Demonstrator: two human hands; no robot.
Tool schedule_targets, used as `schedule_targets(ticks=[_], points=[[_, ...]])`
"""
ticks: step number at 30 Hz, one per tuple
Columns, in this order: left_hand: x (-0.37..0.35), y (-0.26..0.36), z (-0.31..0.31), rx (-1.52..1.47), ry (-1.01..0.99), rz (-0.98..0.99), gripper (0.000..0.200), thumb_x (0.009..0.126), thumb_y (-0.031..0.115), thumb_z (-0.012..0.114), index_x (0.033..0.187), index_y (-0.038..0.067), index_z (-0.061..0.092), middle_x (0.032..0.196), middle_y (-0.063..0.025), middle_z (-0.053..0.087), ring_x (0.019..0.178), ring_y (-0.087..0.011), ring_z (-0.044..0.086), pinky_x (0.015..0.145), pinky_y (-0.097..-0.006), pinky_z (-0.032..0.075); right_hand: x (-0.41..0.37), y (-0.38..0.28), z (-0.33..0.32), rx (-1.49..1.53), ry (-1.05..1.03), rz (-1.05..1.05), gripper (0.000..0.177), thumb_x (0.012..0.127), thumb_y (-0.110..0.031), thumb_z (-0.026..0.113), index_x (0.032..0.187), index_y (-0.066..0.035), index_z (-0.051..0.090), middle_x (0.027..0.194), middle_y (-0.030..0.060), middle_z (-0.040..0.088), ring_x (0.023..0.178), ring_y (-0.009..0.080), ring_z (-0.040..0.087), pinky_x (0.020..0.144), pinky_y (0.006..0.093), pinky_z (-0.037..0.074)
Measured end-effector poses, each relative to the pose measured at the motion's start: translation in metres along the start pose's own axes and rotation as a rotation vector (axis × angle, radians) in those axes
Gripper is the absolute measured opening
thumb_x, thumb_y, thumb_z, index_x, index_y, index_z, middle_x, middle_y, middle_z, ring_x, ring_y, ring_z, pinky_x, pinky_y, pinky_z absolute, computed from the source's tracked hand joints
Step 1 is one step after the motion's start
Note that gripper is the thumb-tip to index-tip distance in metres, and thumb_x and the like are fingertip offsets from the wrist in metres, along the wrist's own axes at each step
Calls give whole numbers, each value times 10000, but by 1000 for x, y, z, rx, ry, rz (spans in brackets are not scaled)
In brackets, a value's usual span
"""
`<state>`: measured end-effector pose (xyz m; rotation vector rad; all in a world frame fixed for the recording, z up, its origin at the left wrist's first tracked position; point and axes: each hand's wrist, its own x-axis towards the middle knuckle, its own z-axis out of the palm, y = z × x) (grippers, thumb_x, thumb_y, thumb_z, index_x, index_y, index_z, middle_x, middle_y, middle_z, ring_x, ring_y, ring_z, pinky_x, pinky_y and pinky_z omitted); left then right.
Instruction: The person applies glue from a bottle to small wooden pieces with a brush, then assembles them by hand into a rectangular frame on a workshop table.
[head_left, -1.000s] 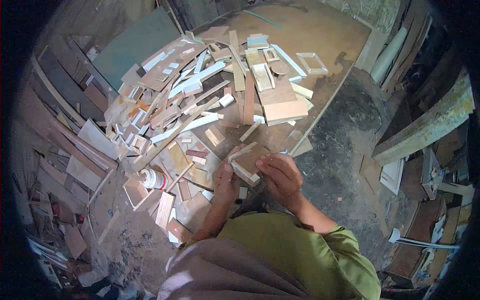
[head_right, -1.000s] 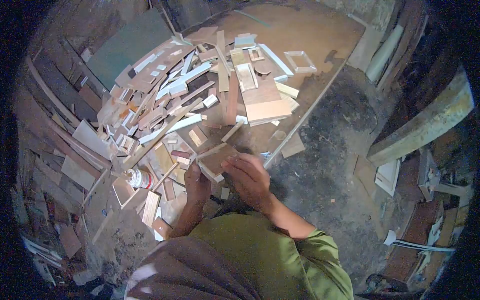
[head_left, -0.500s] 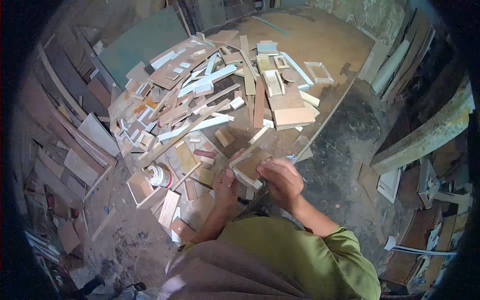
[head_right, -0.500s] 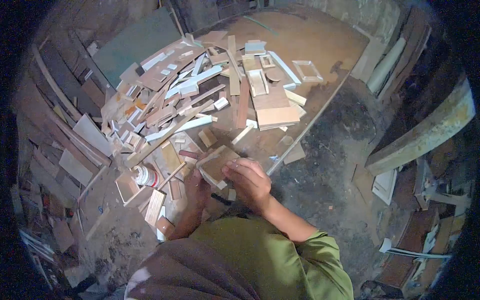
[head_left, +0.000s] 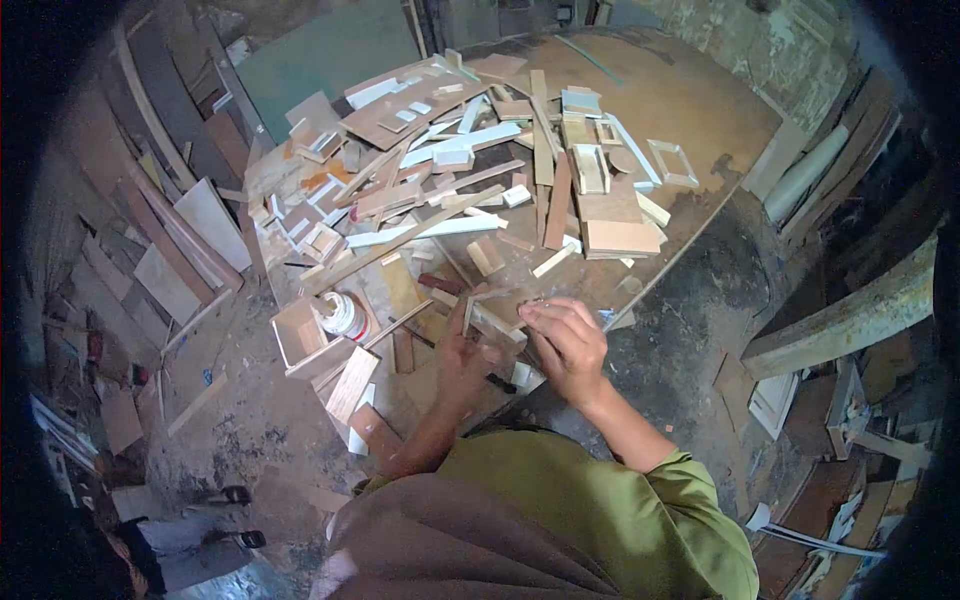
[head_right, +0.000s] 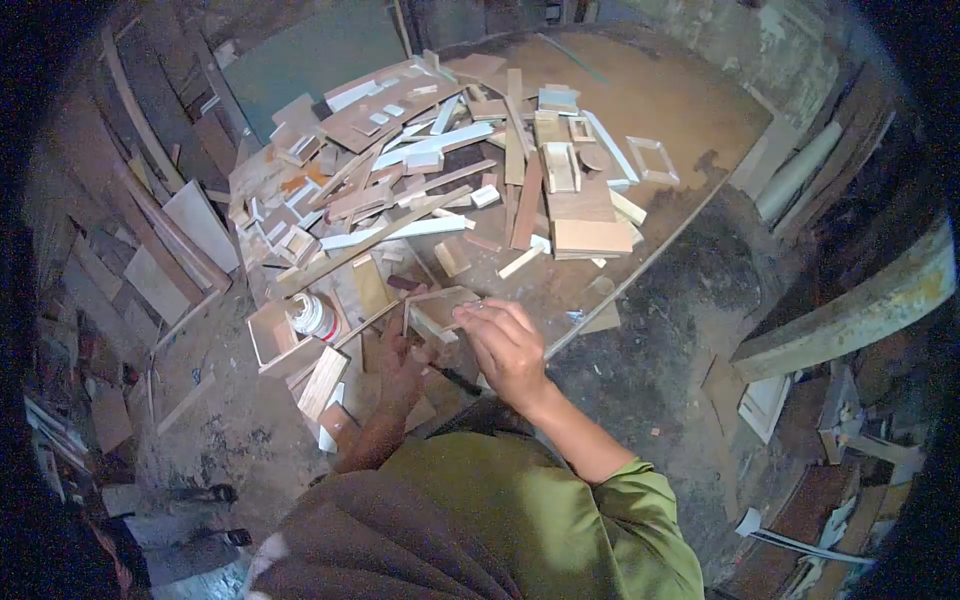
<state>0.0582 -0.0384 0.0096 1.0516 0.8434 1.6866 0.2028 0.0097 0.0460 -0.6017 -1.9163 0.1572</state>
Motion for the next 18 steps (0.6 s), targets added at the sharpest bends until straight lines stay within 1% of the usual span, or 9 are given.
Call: schedule_targets(ticks=[1, 4, 7, 10, 13, 16, 18], points=[[-1, 5, 0, 42, 4, 3, 820, 723, 464, 701, 1295, -17, 363, 1207, -115, 486, 1121, -209, 467, 957, -340, 366, 0, -1, 3, 10, -7, 6, 209, 648, 54, 676, 848, 2, 644, 848, 111, 644, 793, 267, 617, 695, 326, 497], [-3, 8, -6, 207, 83, 131, 886, 633, 397, 792, 1293, -3, 357, 1187, -118, 493, 1098, -207, 481, 943, -337, 377, -1, -6, 13, 32, -22, 5, 221, 656, 58, 656, 868, 4, 633, 873, 101, 642, 809, 276, 601, 733, 356, 493], [-6, 13, -23, 410, 47, 64, 897, 572, 349, 835, 1261, 0, 380, 1178, -125, 498, 1079, -210, 493, 930, -337, 387, 1, -14, 21, 41, -25, 3, 205, 654, 54, 671, 851, 3, 643, 852, 119, 645, 785, 265, 615, 703, 329, 496], [-11, 17, -25, 442, 125, 125, 825, 573, 301, 838, 1221, 9, 418, 1137, -114, 521, 1061, -204, 502, 920, -328, 393, 1, -21, 29, 65, -30, 2, 202, 658, 55, 667, 852, 6, 641, 851, 121, 644, 787, 267, 615, 707, 329, 497], [-16, 24, -24, 431, 213, 94, 787, 573, 287, 839, 1193, 14, 439, 1087, -103, 541, 1029, -198, 516, 897, -322, 405, -3, -24, 38, 84, -53, -1, 208, 661, 55, 664, 861, 5, 643, 854, 124, 645, 795, 269, 616, 710, 328, 498], [-19, 21, -34, 445, 243, 162, 732, 591, 255, 829, 1171, 14, 453, 1053, -95, 548, 988, -189, 529, 863, -316, 422, 1, -32, 42, 121, -73, -17, 210, 664, 53, 664, 867, 3, 643, 855, 123, 646, 797, 268, 618, 716, 332, 498], [-22, 27, -35, 410, 237, 117, 717, 622, 243, 814, 1176, 7, 426, 1099, -104, 520, 1027, -195, 508, 906, -327, 402, 0, -34, 47, 121, -78, -15, 233, 651, 42, 663, 878, -4, 638, 869, 112, 642, 814, 271, 607, 728, 344, 493]])
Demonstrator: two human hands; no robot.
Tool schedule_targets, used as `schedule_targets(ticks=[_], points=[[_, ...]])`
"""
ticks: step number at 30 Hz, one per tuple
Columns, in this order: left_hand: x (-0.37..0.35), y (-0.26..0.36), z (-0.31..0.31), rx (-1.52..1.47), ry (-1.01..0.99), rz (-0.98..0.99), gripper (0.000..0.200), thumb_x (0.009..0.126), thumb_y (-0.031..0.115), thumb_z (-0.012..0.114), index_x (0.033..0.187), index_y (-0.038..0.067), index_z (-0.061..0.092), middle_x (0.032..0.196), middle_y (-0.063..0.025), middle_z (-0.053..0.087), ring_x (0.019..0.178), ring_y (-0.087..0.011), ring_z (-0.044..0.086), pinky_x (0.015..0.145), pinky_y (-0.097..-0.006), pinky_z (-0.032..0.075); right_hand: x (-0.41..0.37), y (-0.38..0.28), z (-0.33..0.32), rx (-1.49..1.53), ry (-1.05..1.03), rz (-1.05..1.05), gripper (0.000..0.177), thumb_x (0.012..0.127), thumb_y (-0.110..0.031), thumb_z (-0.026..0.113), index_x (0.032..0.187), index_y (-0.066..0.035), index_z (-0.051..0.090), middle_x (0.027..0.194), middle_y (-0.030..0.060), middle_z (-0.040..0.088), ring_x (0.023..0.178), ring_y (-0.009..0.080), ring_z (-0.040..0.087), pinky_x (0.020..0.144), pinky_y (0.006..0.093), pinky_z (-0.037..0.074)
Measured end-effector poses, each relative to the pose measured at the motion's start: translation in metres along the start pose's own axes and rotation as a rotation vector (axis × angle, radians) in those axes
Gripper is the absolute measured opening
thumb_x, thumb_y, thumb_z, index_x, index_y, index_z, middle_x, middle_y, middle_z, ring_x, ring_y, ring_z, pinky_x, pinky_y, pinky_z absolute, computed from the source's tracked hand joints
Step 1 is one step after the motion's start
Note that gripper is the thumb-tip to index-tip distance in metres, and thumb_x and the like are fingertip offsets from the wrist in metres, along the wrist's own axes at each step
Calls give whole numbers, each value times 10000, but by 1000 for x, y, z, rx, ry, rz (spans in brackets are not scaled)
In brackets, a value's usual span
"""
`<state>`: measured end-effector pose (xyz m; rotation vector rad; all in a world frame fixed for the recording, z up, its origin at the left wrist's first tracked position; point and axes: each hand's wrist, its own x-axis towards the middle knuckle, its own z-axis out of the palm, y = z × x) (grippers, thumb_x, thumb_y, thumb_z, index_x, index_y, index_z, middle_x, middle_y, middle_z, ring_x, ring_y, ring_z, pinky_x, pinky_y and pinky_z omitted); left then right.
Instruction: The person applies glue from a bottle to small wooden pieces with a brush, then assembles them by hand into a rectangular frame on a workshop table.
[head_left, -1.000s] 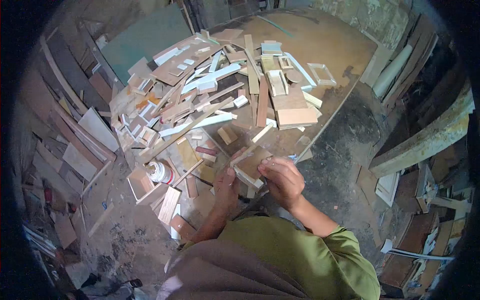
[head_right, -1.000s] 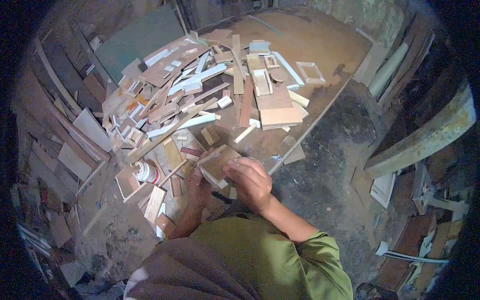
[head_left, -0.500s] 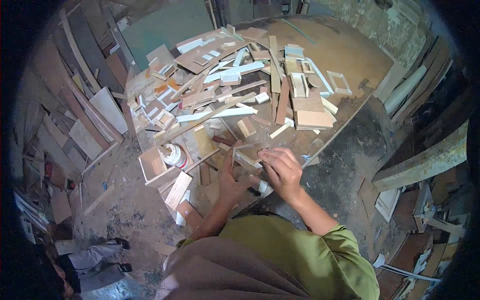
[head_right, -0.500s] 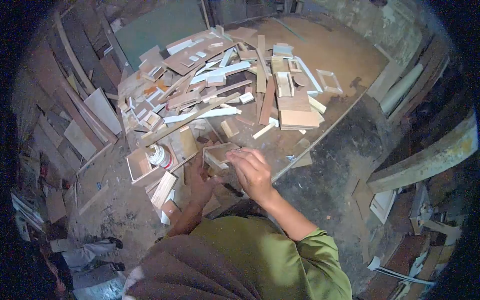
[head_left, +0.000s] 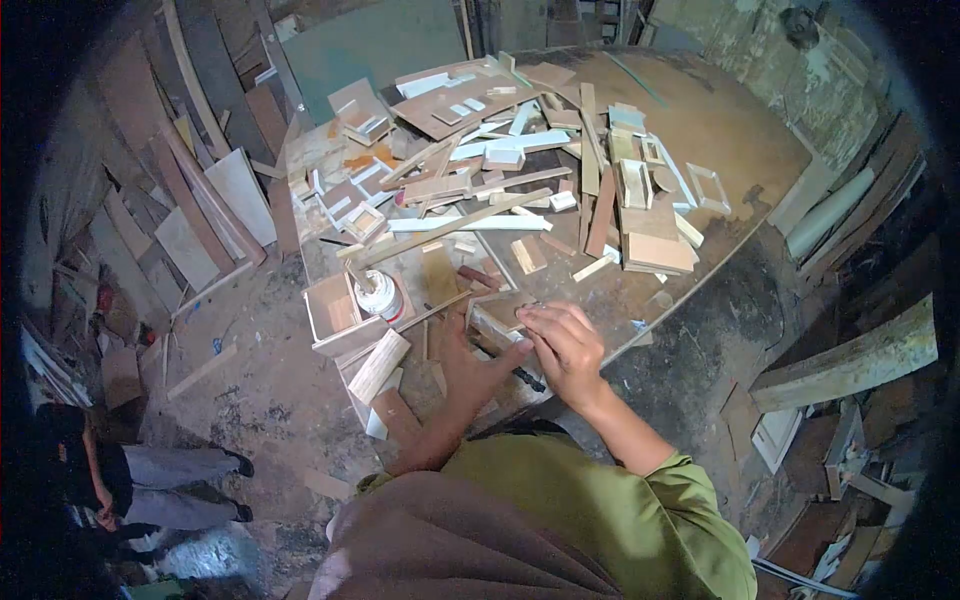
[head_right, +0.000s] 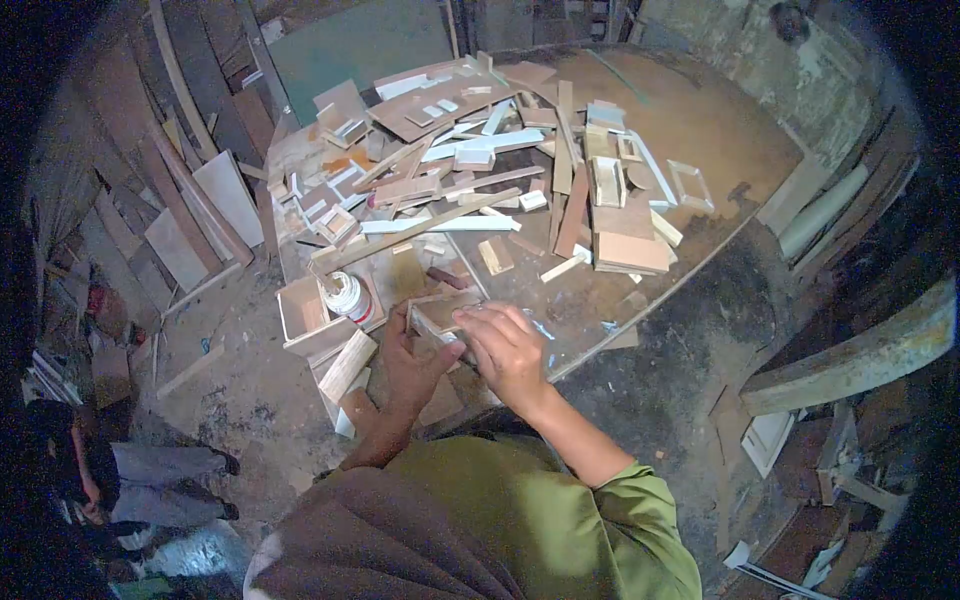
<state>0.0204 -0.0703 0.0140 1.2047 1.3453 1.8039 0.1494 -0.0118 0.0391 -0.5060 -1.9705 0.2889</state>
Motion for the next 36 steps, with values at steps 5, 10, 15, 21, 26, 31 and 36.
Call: schedule_targets(ticks=[5, 10, 15, 21, 26, 31, 36], points=[[-1, -5, -5, -9, 58, 7, 718, 639, 263, 805, 1176, -4, 411, 1115, -109, 511, 1036, -195, 506, 918, -320, 394, 0, -1, 6, -15, -27, -16, 260, 645, 17, 657, 903, -15, 638, 874, 106, 637, 826, 278, 598, 728, 358, 484], [2, -10, -4, -125, 102, 50, 618, 615, 124, 775, 1139, -1, 470, 1067, -99, 541, 984, -180, 534, 862, -318, 426, 5, -6, 8, -39, -17, -3, 219, 654, 38, 664, 867, -9, 646, 852, 104, 649, 786, 266, 616, 724, 348, 499], [5, -11, -7, -71, 50, 31, 651, 656, 231, 772, 1167, -1, 443, 1086, -96, 536, 1011, -192, 521, 899, -318, 405, 4, -2, 10, -47, -10, -2, 223, 652, 44, 665, 867, -11, 645, 846, 102, 647, 787, 264, 612, 709, 344, 496], [7, -16, -4, -62, 45, 20, 645, 663, 211, 750, 1183, -9, 438, 1097, -102, 533, 1012, -196, 521, 899, -316, 405, 1, 1, 10, -34, -35, 18, 305, 617, 19, 658, 919, -13, 632, 885, 99, 619, 850, 270, 588, 726, 353, 473], [12, -17, -1, -158, -16, -31, 640, 673, 148, 753, 1202, -13, 430, 1098, -100, 526, 998, -169, 522, 867, -298, 419, 3, 8, 6, -48, -66, 70, 240, 664, 16, 648, 903, -10, 636, 870, 109, 622, 828, 273, 592, 718, 348, 480], [18, -27, -13, -267, -177, -211, 652, 846, 427, 555, 1306, 10, 356, 1149, -93, 516, 1012, -163, 521, 855, -294, 434, 8, 13, -1, -33, -84, 137, 178, 713, 1, 635, 889, -18, 649, 864, 126, 632, 774, 269, 600, 691, 333, 481], [20, -23, -14, -449, -138, -466, 654, 903, 532, 352, 1323, 30, 347, 1191, -94, 508, 1041, -183, 515, 862, -316, 418, 13, 18, -14, -10, -148, 274, 198, 718, -1, 631, 916, -8, 644, 832, 131, 628, 754, 262, 597, 674, 318, 476]])
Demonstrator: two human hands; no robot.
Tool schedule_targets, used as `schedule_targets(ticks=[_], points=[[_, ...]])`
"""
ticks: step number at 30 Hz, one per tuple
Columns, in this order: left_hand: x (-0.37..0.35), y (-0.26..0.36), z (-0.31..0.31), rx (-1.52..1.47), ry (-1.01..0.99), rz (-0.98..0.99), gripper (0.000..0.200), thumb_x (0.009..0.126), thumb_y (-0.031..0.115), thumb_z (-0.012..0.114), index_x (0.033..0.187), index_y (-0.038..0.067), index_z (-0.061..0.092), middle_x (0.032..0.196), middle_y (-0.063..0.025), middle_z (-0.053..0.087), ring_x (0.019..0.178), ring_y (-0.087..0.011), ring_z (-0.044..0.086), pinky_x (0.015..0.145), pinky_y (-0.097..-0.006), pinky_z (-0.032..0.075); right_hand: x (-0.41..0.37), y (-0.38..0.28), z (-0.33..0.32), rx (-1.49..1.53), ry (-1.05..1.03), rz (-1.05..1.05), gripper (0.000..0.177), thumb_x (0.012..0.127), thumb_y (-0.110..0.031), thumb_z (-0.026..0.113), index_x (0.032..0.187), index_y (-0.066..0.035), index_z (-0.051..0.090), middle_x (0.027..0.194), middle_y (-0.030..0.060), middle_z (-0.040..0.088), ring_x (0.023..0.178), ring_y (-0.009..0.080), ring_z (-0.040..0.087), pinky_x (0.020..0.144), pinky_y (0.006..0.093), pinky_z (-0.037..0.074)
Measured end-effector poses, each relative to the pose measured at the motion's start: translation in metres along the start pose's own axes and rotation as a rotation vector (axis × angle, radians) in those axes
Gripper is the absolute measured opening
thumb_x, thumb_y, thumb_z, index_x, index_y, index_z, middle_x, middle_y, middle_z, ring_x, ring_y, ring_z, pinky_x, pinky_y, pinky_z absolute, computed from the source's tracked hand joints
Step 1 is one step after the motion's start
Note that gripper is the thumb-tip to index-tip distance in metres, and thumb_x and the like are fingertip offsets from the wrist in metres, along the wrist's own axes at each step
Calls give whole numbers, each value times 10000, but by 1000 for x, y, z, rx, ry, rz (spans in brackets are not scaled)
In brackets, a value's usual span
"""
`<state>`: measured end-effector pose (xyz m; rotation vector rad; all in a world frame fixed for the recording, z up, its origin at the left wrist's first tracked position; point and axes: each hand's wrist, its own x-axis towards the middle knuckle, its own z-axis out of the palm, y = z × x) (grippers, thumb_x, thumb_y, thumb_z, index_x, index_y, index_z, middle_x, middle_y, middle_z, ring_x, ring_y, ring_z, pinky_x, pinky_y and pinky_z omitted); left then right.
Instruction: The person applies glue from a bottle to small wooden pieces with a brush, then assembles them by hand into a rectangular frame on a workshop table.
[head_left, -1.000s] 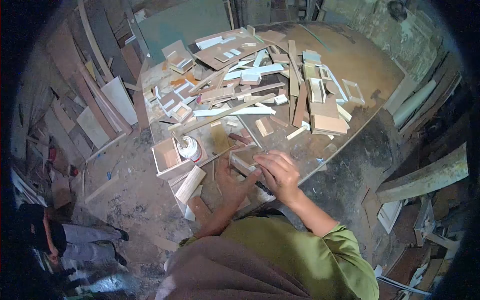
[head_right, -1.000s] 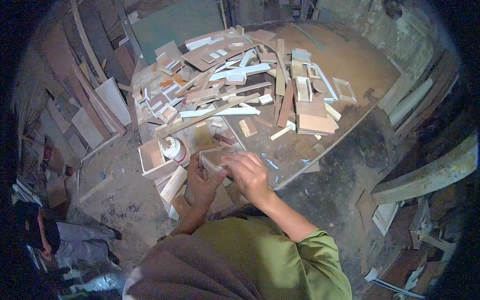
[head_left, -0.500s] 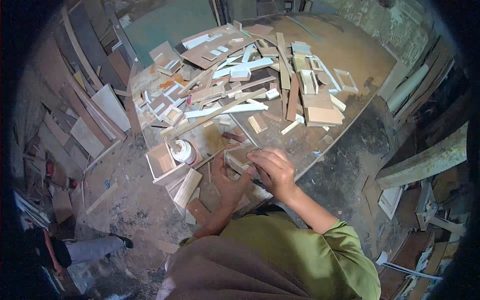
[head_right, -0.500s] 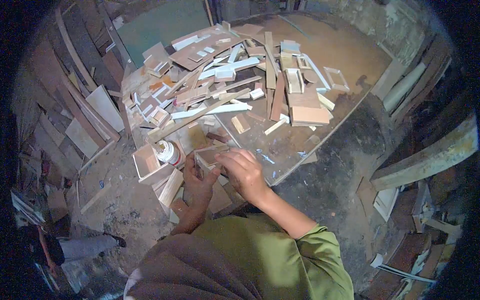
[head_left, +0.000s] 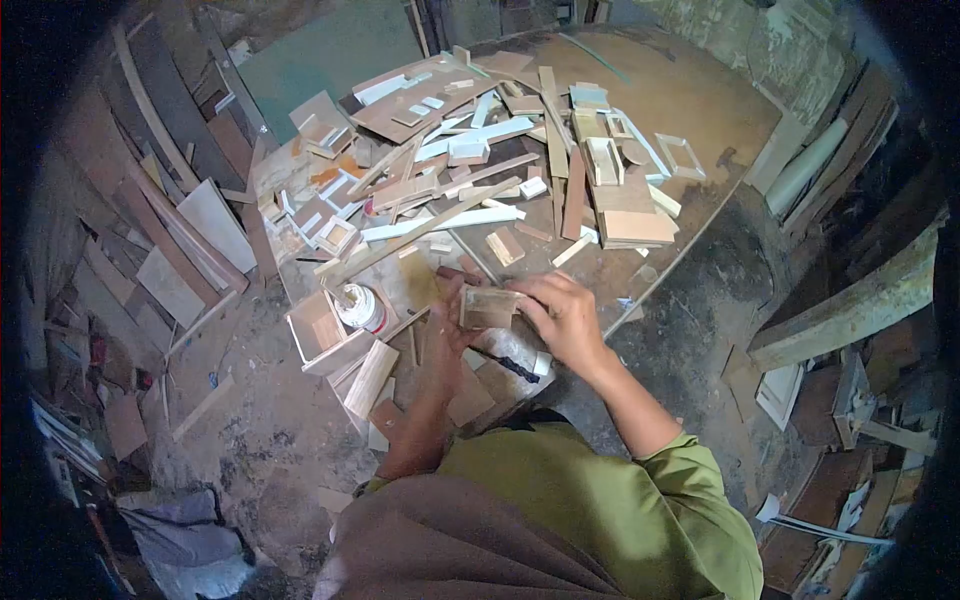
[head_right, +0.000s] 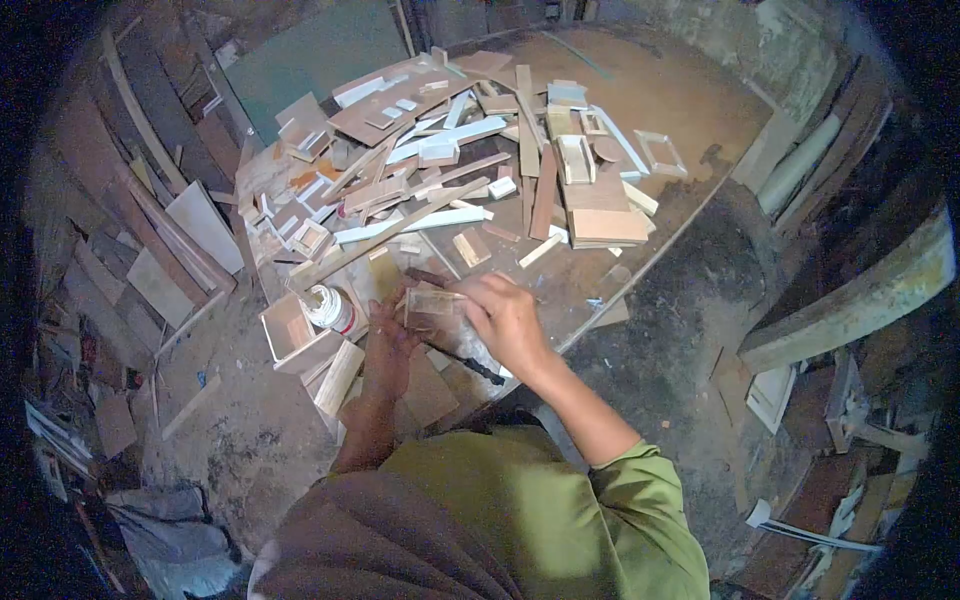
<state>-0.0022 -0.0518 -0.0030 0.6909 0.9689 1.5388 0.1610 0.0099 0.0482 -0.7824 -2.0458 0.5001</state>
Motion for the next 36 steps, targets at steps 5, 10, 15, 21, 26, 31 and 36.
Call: schedule_targets(ticks=[5, 10, 15, 21, 26, 31, 36], points=[[5, 0, 1, -45, -46, -57, 615, 903, 500, 394, 1305, 35, 375, 1195, -83, 512, 1051, -176, 506, 875, -334, 403, 1, 8, -8, 162, -37, 336, 226, 723, -58, 675, 941, -4, 648, 738, 101, 622, 648, 151, 576, 607, 269, 457], [15, -20, -9, -149, -155, -63, 499, 869, 357, 555, 1241, 40, 453, 1191, -62, 517, 1037, -155, 504, 856, -328, 406, -6, 44, 0, 386, -97, 572, 229, 741, -55, 699, 950, 17, 640, 792, 15, 650, 691, 53, 569, 621, 207, 455], [21, -27, -16, -36, -276, -99, 484, 797, 290, 659, 1186, 44, 510, 1108, -25, 565, 981, -127, 521, 843, -296, 400, -10, 52, -3, 625, -141, 734, 213, 738, -30, 696, 934, 11, 625, 792, 27, 647, 683, 66, 578, 636, 210, 466], [21, -33, -18, 101, -234, -193, 486, 796, 287, 660, 1177, 25, 510, 1082, -40, 583, 952, -148, 554, 827, -313, 438, -17, 62, -4, 729, -185, 878, 206, 706, -24, 722, 888, -4, 627, 776, 34, 645, 676, 80, 583, 637, 216, 465], [21, -35, -14, 124, -222, -243, 405, 806, 256, 653, 1118, 21, 547, 1019, -55, 615, 873, -163, 598, 776, -323, 482, -27, 75, 0, 728, -203, 910, 198, 685, -17, 734, 859, -8, 641, 772, 47, 649, 674, 90, 589, 629, 218, 465], [26, -45, -19, 75, -232, -364, 413, 803, 219, 664, 1128, -8, 548, 1045, -71, 601, 849, -143, 599, 747, -281, 503, -36, 82, 2, 760, -204, 971, 206, 684, -20, 731, 872, 1, 652, 790, 54, 656, 669, 95, 594, 624, 223, 469], [22, -44, -13, 53, -224, -368, 421, 802, 229, 668, 1130, -5, 547, 1043, -75, 604, 853, -159, 607, 765, -287, 507, -40, 84, 4, 772, -177, 985, 200, 669, -8, 734, 849, 12, 649, 760, 62, 655, 633, 105, 594, 580, 238, 480]])
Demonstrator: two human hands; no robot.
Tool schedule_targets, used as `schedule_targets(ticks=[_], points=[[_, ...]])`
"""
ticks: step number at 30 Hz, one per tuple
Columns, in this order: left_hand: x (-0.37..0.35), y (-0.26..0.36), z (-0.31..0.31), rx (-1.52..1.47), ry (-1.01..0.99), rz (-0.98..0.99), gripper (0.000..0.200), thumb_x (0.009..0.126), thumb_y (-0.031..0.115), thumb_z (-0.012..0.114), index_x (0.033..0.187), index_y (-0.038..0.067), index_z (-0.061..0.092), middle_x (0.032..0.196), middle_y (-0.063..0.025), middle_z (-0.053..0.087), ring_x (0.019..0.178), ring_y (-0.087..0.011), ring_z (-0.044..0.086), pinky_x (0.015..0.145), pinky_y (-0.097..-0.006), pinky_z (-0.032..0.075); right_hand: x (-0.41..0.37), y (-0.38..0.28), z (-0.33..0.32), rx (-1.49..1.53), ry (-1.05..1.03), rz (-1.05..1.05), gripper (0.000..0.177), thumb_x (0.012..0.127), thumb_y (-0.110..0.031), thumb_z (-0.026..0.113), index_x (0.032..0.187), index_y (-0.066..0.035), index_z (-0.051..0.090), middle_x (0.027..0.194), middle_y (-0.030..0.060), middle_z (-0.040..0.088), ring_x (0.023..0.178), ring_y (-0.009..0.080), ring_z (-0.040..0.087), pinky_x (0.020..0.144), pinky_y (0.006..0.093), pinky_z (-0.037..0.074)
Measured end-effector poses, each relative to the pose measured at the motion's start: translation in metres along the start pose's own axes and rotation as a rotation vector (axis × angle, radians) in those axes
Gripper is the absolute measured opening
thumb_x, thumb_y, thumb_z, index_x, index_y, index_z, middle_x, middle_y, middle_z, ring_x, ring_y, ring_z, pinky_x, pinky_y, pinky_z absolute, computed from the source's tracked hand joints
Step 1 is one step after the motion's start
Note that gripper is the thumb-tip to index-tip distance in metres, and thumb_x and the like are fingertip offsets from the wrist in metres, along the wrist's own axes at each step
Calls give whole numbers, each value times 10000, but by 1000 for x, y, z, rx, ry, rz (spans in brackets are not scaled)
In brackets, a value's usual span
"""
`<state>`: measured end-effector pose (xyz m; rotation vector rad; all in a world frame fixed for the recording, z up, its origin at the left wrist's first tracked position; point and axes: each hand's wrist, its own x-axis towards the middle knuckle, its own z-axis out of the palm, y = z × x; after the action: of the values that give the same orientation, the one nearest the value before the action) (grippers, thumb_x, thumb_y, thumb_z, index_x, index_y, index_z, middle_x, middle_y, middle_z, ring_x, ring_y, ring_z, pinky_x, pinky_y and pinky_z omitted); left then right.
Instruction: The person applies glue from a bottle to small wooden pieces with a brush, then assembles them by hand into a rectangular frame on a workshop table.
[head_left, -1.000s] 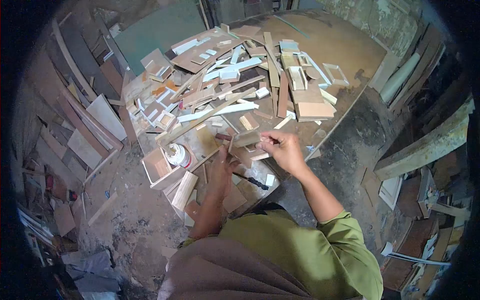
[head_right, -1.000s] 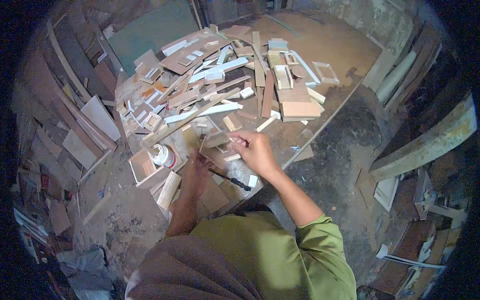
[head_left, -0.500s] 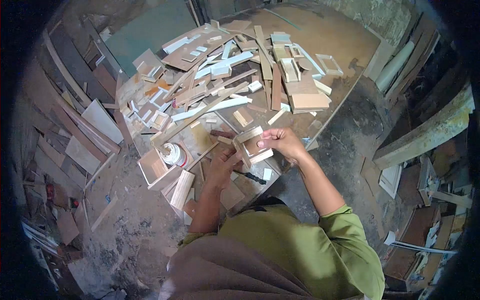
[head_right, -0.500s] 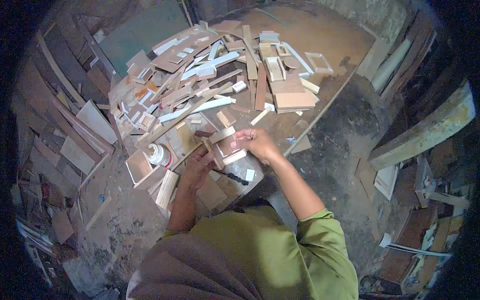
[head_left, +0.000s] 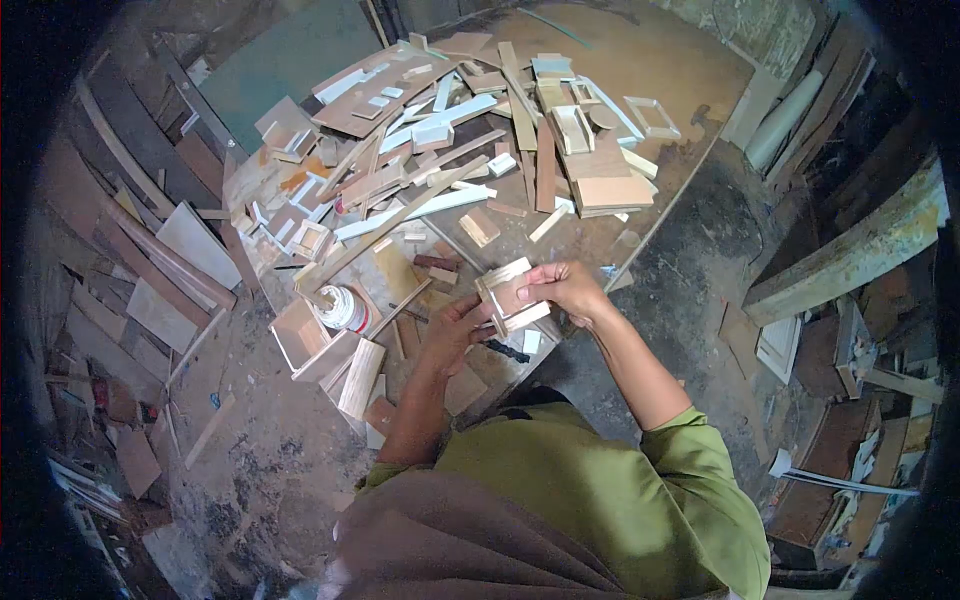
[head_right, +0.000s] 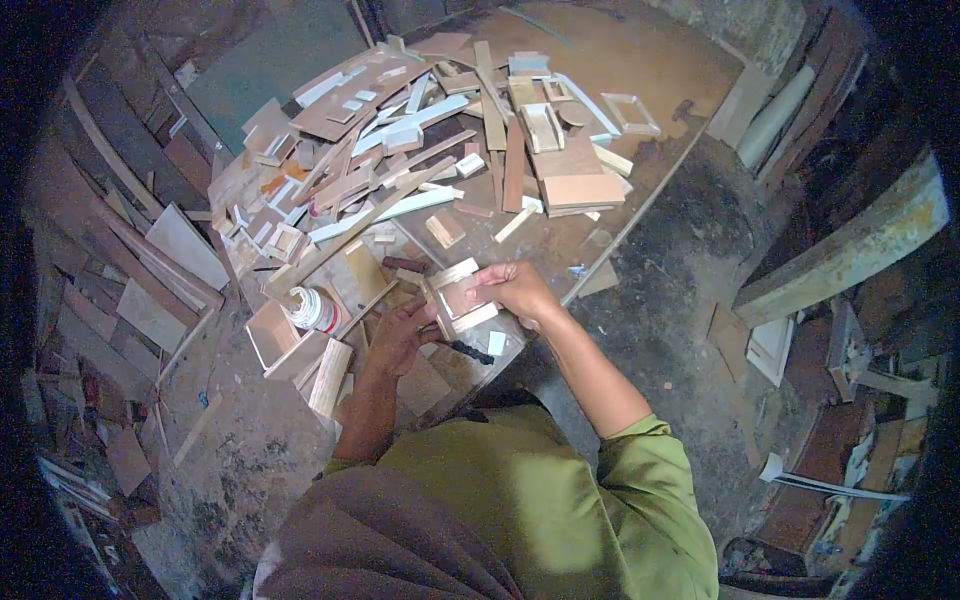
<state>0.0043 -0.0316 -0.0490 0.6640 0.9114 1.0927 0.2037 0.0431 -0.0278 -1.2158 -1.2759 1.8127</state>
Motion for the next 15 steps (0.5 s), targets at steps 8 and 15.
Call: schedule_targets(ticks=[8, 15], points=[[6, -7, -4, -34, -27, -26, 421, 802, 220, 669, 1117, -31, 545, 1040, -87, 606, 882, -172, 608, 771, -292, 514, -2, 2, 1, 16, 10, 23, 186, 661, -15, 739, 824, 12, 655, 750, 67, 655, 626, 111, 594, 575, 246, 479], [7, -7, -1, -19, 31, -53, 425, 803, 206, 666, 1122, -40, 532, 1046, -99, 595, 875, -185, 609, 758, -298, 520, -1, 4, 0, 42, 17, 47, 177, 673, -10, 729, 833, 20, 659, 750, 77, 658, 612, 120, 598, 567, 241, 483]])
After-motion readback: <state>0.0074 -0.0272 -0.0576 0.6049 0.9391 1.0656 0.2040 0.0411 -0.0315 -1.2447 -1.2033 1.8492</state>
